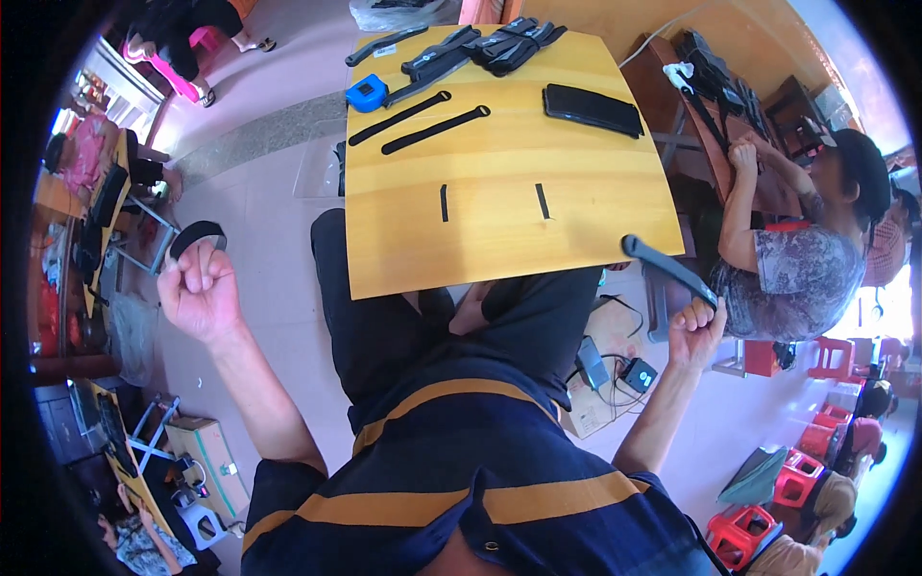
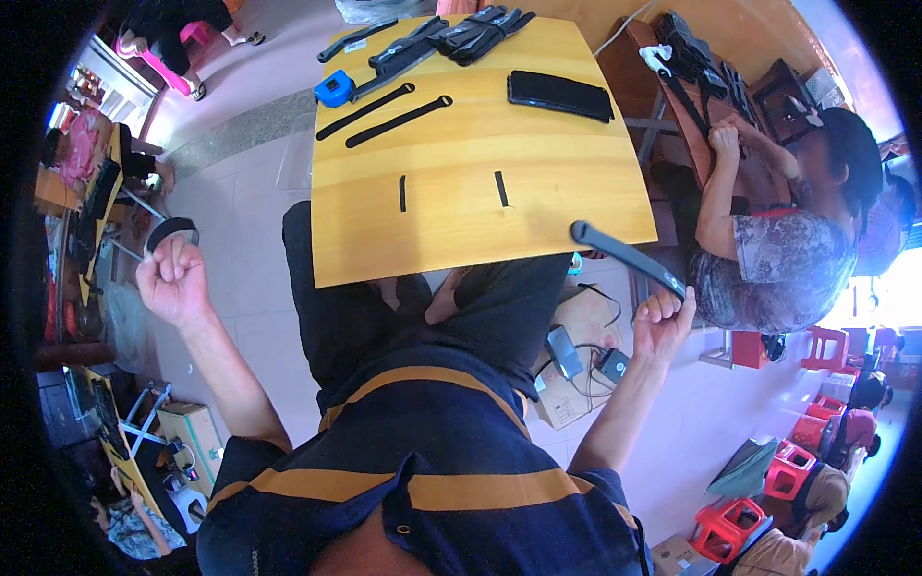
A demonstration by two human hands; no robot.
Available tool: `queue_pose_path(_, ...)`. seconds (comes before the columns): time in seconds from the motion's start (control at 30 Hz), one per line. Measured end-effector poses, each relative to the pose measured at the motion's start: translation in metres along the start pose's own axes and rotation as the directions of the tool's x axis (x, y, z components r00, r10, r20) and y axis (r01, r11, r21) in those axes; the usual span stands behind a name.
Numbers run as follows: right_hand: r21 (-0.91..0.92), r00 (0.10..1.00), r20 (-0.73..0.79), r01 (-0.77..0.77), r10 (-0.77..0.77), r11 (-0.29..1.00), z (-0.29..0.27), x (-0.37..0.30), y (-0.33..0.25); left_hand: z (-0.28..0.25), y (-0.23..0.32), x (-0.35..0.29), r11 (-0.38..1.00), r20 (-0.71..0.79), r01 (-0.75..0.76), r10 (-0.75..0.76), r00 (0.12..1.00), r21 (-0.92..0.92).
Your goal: Assembling plastic buckles and Velcro components onto black straps to create tourniquets.
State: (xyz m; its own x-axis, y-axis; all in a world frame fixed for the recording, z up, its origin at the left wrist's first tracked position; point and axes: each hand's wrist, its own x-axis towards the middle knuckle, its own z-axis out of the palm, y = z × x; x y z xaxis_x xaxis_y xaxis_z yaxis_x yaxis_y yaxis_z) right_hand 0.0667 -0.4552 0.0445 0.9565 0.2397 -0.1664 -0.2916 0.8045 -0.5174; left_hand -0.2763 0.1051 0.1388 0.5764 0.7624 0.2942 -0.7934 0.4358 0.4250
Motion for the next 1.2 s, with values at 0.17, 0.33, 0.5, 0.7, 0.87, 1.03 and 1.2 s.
queue_pose_path(0.17, -0.239, 0.986, -0.054, -0.164, 0.156, 0.957, 0.014, -0.013, 0.047, 0.041, -0.056, 0.024, 0.811, -0.129, 0.082, -0.008, 0.992, 0.580)
queue_pose_path(0.33, -0.354, 0.940, 0.030, -0.308, 0.339, 0.883, 0.024, -0.028, 0.100, 0.099, -0.165, 0.058, 0.667, 0.104, 0.125, -0.293, 0.950, 0.734)
queue_pose_path(0.5, -0.448, 0.909, 0.068, -0.340, 0.411, 0.827, 0.048, -0.041, 0.119, 0.175, -0.294, 0.072, 0.588, 0.287, 0.096, -0.523, 0.802, 0.803)
queue_pose_path(0.7, -0.398, 0.901, 0.087, -0.360, 0.425, 0.844, 0.036, -0.051, 0.114, 0.218, -0.374, 0.072, 0.626, 0.377, 0.197, -0.659, 0.651, 0.755)
queue_pose_path(0.87, -0.368, 0.917, 0.087, -0.333, 0.389, 0.868, 0.022, -0.051, 0.107, 0.149, -0.417, 0.077, 0.463, 0.213, 0.206, -0.700, 0.682, 0.862)
queue_pose_path(1.03, -0.372, 0.914, 0.064, -0.351, 0.401, 0.859, 0.019, -0.047, 0.105, 0.065, -0.421, 0.084, 0.183, 0.011, 0.173, -0.717, 0.697, 0.968)
queue_pose_path(1.2, -0.400, 0.896, 0.112, -0.355, 0.429, 0.845, 0.026, -0.042, 0.105, 0.042, -0.423, 0.094, 0.053, -0.113, 0.214, -0.713, 0.692, 0.975)
